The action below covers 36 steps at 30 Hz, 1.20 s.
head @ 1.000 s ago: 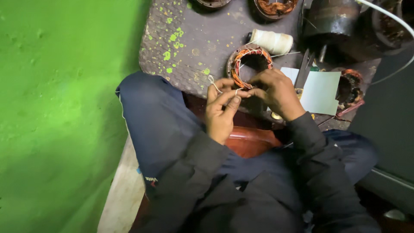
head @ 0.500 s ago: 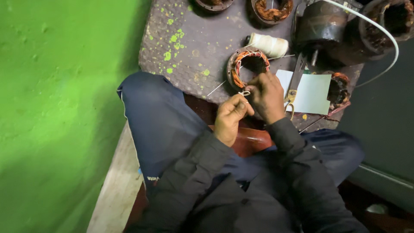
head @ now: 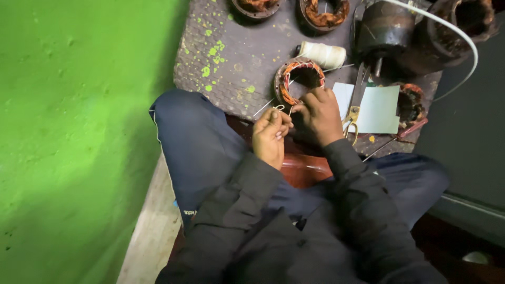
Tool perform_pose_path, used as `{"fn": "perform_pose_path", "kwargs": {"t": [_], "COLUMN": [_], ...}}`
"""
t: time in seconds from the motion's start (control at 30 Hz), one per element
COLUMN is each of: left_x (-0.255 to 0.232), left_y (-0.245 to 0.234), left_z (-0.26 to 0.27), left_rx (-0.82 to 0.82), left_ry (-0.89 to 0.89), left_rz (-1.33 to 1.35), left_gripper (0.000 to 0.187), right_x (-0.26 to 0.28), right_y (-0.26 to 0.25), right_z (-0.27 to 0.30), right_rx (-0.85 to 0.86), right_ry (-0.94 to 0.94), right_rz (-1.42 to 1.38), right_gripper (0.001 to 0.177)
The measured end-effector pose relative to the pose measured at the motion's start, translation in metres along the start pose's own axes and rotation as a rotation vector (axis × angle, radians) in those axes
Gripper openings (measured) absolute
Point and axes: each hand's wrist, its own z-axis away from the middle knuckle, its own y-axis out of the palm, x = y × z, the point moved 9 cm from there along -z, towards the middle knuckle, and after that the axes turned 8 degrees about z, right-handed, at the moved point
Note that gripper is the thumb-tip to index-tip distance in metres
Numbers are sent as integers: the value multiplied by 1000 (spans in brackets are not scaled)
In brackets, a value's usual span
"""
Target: The person sits cross-legged and winds white thread around a copper-wound stator coil held on the lap. They repeatedly tie knots to secure the thread, occasionally using scissors to cut the thread and continuing the winding process.
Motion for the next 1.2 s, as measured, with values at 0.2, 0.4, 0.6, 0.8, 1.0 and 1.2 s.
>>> {"fn": "perform_pose_path", "kwargs": {"t": [0.2,0.4,0.6,0.8,1.0,1.2], "left_x": [5,-13,-87,-106,-83,-74], "left_y": [-25,-11,117,88,59,84], "left_z": [6,6,68,32,15,-11], "left_rx": [-11,28,353,312,373,230], "left_ry": [-22,47,860,493,347,412], "left_rz": [-423,-469,-1388,-1123,-1068,-1284], "left_gripper": [26,27,7,3,9,46], "right_x": [-1,7,65,68,22,-30], "right_y": [10,-5,-50,-79,-69,-66], "right_z": [7,1,17,15,36,64], "right_rx": [-22,-13,-112,-117,20,-211], "right_ry": [66,54,-129,-48,266,584], "right_rz": [72,-22,-174,-558,-1131,-1536], "right_gripper": [27,29,38,11,7,11]}}
